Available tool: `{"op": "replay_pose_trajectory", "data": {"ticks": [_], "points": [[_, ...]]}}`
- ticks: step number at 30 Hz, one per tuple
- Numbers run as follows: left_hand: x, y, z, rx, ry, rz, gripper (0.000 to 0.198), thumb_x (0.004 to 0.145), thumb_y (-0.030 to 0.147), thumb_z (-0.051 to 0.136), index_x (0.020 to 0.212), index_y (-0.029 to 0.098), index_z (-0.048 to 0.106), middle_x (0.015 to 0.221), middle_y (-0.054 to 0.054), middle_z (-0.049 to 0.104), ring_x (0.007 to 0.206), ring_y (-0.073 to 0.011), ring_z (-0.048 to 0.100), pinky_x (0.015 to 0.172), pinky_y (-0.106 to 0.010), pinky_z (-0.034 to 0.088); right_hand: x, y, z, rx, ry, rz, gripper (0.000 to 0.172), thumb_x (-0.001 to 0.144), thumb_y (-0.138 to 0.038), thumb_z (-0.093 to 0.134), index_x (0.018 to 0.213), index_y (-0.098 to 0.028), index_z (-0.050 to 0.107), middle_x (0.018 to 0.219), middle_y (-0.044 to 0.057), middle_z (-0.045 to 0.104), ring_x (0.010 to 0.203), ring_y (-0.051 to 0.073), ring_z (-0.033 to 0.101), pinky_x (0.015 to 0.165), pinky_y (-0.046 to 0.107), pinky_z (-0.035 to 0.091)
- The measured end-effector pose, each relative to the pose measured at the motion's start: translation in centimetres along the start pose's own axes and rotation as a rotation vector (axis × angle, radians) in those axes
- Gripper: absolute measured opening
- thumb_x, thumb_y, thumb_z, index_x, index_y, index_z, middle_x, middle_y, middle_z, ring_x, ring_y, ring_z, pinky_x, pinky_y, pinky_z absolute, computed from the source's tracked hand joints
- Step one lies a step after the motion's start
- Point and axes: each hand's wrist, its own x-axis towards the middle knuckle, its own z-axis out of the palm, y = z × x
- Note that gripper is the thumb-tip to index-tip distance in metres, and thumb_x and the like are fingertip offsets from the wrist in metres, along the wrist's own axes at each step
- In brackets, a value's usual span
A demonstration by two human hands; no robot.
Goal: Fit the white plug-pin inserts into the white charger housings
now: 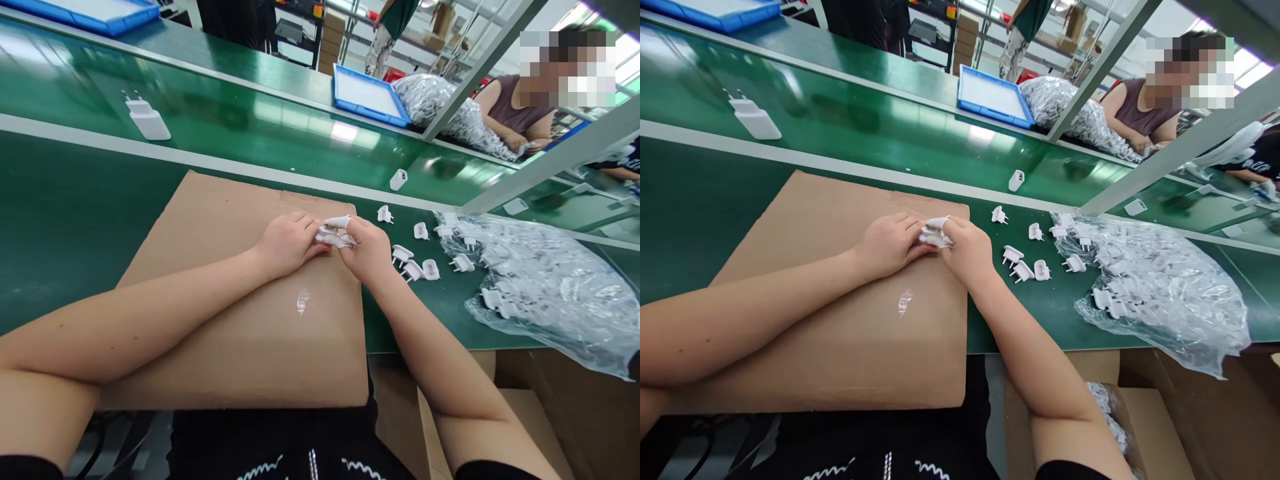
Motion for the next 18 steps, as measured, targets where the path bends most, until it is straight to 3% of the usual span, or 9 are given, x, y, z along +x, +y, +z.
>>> {"op": "replay_pose_trajectory", "data": {"ticks": [3,7,9,12,15,18], "points": [[-0.1,0.1,0.0,0.023,0.024,0.004,0.046,0.101,0.052,0.050,0.112,0.010,0.064,0.106,-0.014,0.069,0.097,-0.0305,0.062,0.079,-0.041,0.049,-0.3,0.2,0.5,0.163,0.030,0.015,0.031,0.079,-0.014,0.059,0.106,-0.023,0.073,0.100,0.004,0.073,0.085,0.019,0.065,0.072,0.027,0.048],[-0.3,0.3,-0.3,-0.115,0.066,0.013,0.039,0.102,0.047,0.047,0.110,0.013,0.064,0.104,-0.012,0.069,0.096,-0.0279,0.062,0.084,-0.039,0.049,-0.6,0.7,1.0,0.335,0.074,0.106,0.046,0.082,-0.018,0.062,0.127,-0.025,0.066,0.109,0.003,0.073,0.079,0.016,0.064,0.071,0.027,0.051],[-0.2,0.3,-0.7,-0.237,0.043,-0.038,0.036,0.101,0.048,0.050,0.106,0.016,0.065,0.105,-0.010,0.069,0.097,-0.0264,0.062,0.084,-0.038,0.050,-0.5,1.4,0.4,0.303,0.108,0.175,0.052,0.084,-0.021,0.062,0.136,-0.025,0.060,0.114,0.004,0.072,0.076,0.016,0.063,0.070,0.027,0.051],[1.0,-0.1,-1.4,-0.423,-0.112,-0.237,0.039,0.094,0.056,0.055,0.094,0.018,0.066,0.095,-0.007,0.069,0.086,-0.0239,0.063,0.074,-0.034,0.049,-0.2,3.1,-1.7,0.025,0.147,0.337,0.046,0.090,-0.022,0.057,0.136,-0.021,0.061,0.125,0.010,0.066,0.089,0.021,0.067,0.075,0.031,0.053],[4.0,-1.8,-1.5,-0.510,-0.189,-0.470,0.041,0.088,0.058,0.060,0.098,0.019,0.069,0.089,-0.005,0.069,0.077,-0.0225,0.062,0.069,-0.032,0.047,0.2,4.6,-3.4,-0.292,-0.005,0.549,0.044,0.092,-0.019,0.054,0.135,-0.019,0.061,0.142,0.016,0.055,0.101,0.026,0.068,0.076,0.034,0.053],[7.9,-4.7,-1.0,-0.411,-0.102,-0.633,0.040,0.083,0.052,0.065,0.105,0.019,0.069,0.091,-0.006,0.070,0.082,-0.0243,0.063,0.073,-0.032,0.045,0.8,5.4,-3.8,-0.408,-0.213,0.646,0.040,0.093,-0.019,0.055,0.133,-0.017,0.058,0.138,0.020,0.057,0.101,0.028,0.070,0.077,0.036,0.054]]}}
